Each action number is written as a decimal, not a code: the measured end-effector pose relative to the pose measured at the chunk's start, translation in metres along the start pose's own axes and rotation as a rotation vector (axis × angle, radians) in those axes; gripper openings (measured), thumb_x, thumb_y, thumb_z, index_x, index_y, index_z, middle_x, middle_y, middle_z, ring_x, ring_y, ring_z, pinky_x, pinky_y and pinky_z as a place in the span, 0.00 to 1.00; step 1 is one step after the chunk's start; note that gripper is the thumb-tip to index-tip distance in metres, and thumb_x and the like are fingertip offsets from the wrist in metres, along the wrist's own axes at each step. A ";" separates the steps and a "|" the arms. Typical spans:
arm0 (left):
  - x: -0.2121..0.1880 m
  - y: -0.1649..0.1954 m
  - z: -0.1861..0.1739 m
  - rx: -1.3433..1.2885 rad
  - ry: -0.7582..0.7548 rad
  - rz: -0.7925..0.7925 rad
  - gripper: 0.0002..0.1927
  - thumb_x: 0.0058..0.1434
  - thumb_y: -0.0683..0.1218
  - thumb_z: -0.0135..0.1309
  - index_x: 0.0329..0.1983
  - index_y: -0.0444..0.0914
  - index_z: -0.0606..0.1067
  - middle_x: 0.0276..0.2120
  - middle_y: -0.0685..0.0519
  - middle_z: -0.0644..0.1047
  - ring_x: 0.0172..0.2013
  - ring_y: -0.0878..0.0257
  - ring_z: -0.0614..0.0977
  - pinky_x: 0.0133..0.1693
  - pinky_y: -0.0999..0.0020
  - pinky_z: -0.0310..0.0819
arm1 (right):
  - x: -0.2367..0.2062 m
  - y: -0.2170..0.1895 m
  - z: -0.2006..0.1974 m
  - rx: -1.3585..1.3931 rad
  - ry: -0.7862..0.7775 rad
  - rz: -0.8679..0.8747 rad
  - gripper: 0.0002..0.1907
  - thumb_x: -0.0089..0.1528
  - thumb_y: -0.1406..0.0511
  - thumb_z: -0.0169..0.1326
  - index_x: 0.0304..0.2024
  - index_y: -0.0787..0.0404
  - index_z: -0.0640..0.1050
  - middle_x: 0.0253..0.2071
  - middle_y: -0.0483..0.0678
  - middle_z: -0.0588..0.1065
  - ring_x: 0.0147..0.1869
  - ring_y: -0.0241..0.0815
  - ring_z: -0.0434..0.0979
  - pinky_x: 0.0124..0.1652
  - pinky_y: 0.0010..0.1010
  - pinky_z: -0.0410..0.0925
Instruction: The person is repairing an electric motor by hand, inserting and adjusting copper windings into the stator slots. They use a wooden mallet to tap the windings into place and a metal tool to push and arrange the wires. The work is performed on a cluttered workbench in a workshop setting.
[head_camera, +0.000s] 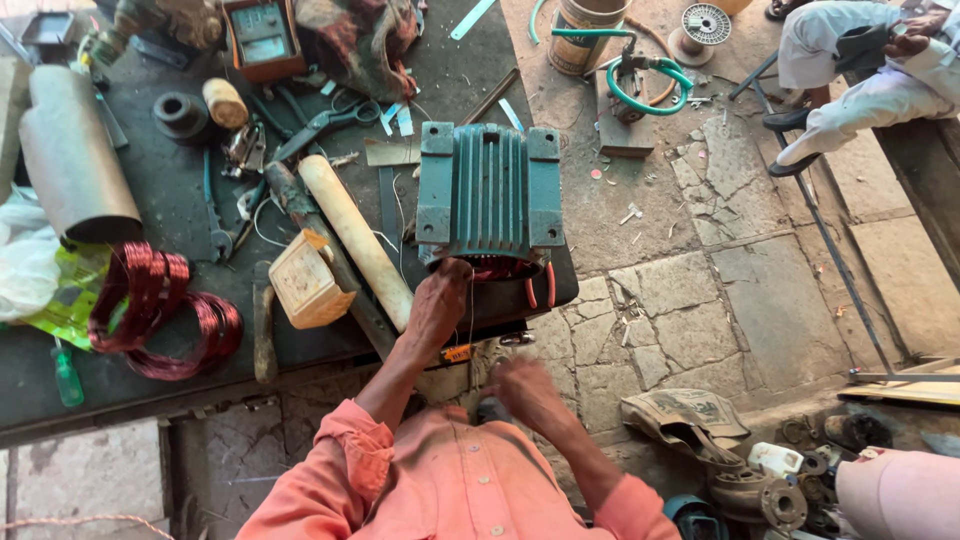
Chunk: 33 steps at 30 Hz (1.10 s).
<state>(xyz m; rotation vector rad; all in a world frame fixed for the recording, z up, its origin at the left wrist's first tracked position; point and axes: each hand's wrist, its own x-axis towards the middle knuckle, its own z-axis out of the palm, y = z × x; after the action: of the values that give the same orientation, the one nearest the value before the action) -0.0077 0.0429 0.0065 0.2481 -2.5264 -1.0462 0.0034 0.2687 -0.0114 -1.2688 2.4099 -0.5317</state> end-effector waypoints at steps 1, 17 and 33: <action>0.000 0.000 -0.001 -0.003 -0.002 0.001 0.05 0.68 0.41 0.52 0.45 0.38 0.73 0.40 0.41 0.76 0.40 0.40 0.80 0.40 0.47 0.73 | 0.002 -0.002 -0.008 -0.114 0.264 0.062 0.08 0.56 0.65 0.60 0.34 0.63 0.79 0.36 0.56 0.79 0.41 0.58 0.79 0.42 0.48 0.72; -0.003 -0.005 -0.008 0.061 -0.014 0.138 0.10 0.62 0.38 0.56 0.47 0.37 0.75 0.45 0.46 0.78 0.40 0.45 0.82 0.40 0.53 0.77 | 0.103 -0.020 -0.001 0.572 0.741 0.107 0.09 0.68 0.67 0.48 0.45 0.65 0.77 0.32 0.58 0.79 0.36 0.52 0.81 0.35 0.41 0.71; -0.002 -0.011 0.004 -0.014 0.014 0.116 0.13 0.59 0.33 0.50 0.47 0.37 0.73 0.45 0.42 0.76 0.43 0.40 0.80 0.43 0.50 0.75 | 0.098 -0.034 -0.041 1.623 0.749 0.015 0.10 0.67 0.65 0.45 0.33 0.64 0.71 0.41 0.53 0.76 0.49 0.48 0.76 0.50 0.41 0.69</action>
<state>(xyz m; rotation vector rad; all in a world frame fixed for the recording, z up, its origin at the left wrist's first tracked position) -0.0071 0.0387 -0.0043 0.1031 -2.4874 -1.0132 -0.0439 0.1754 0.0267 -0.2456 1.3295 -2.4869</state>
